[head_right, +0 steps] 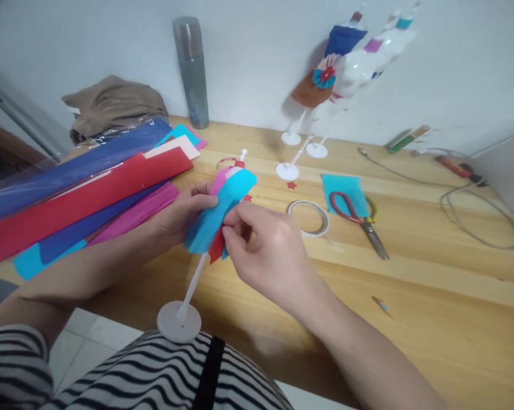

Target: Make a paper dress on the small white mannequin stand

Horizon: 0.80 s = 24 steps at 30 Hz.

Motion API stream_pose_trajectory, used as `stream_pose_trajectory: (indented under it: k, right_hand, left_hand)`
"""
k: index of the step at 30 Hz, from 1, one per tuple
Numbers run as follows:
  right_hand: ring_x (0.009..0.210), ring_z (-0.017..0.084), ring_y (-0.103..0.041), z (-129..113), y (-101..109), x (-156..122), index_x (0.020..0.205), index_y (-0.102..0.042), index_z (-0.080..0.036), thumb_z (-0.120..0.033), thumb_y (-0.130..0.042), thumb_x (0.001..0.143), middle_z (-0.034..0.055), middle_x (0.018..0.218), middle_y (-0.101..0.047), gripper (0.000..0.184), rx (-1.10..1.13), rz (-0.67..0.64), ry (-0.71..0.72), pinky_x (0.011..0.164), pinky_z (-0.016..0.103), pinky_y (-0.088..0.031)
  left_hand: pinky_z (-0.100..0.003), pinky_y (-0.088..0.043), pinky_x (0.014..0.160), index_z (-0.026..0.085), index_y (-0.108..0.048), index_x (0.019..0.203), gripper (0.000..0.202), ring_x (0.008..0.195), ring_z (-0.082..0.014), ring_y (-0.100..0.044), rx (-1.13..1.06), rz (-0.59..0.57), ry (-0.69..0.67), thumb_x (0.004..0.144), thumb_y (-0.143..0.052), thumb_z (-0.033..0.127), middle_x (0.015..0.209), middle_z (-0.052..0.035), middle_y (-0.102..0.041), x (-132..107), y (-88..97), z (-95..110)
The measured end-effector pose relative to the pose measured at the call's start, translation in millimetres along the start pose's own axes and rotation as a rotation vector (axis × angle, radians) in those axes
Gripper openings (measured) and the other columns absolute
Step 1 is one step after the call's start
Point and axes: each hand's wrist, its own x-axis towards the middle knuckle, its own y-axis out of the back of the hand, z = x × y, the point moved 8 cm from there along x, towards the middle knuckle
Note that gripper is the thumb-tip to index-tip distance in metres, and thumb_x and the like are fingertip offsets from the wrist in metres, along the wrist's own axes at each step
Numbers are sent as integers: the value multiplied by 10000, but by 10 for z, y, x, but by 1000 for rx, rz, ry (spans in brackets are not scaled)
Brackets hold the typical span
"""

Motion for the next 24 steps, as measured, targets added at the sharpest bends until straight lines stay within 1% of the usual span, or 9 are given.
stream_pose_trajectory:
  k: [3,8,12,15,17,20,22,24]
  right_hand:
    - [516,146,-568,14,-38,3,748,-560,-256,-118,-611,837,-25,593,-633,172,-38,-4,4,534,309,-435]
    - [520,159,-551,16,-61,-18,719,-518,-257,-181,-663,843,-24,574,-594,205,-143,8,21,520,317,-400]
    - [501,158,-516,-10,-63,-39,721,-486,-263,-184,-666,826,-25,571,-571,222,-230,29,50,509,320,-371]
    - [495,154,-491,-22,-78,-38,729,-469,-262,-198,-655,835,-18,577,-571,223,-261,14,56,507,322,-360]
    - [494,150,-486,-7,-99,-35,736,-468,-260,-227,-664,841,-18,582,-574,224,-266,1,43,509,319,-352]
    - [483,144,-474,18,-117,-41,734,-475,-255,-252,-704,820,-29,587,-565,245,-308,23,24,499,312,-305]
    - [475,139,-465,9,-110,-53,726,-485,-250,-236,-720,802,-36,580,-551,246,-326,48,33,488,305,-286]
    - [475,133,-477,-19,-97,-60,726,-515,-243,-209,-712,811,-43,568,-548,217,-277,34,50,485,296,-317]
  left_hand:
    - [-261,-438,560,211,-646,654,288,564,-126,-552,56,-47,-11,586,-888,351,621,29,-652,7,-24,-6]
    - [-279,-439,594,219,-657,652,306,591,-134,-549,74,-70,-19,592,-913,375,655,13,-655,-17,-44,-12]
    - [-297,-437,620,216,-659,694,284,622,-149,-564,107,-103,-2,625,-903,345,685,5,-657,-31,-61,-31]
    - [-313,-454,654,207,-650,717,253,652,-161,-591,101,-119,24,660,-869,320,710,-5,-677,-27,-64,-59]
    - [-318,-464,661,205,-643,709,249,650,-160,-594,97,-123,47,655,-859,318,707,-3,-681,-20,-65,-82]
    - [-318,-469,647,215,-635,680,265,642,-162,-594,95,-124,67,630,-870,327,683,3,-672,-9,-61,-103]
    - [-310,-452,622,219,-638,669,274,625,-153,-578,101,-117,63,624,-885,328,668,7,-663,0,-49,-100]
    - [-305,-430,600,218,-646,668,280,604,-145,-556,103,-114,50,624,-899,331,655,10,-655,9,-35,-91]
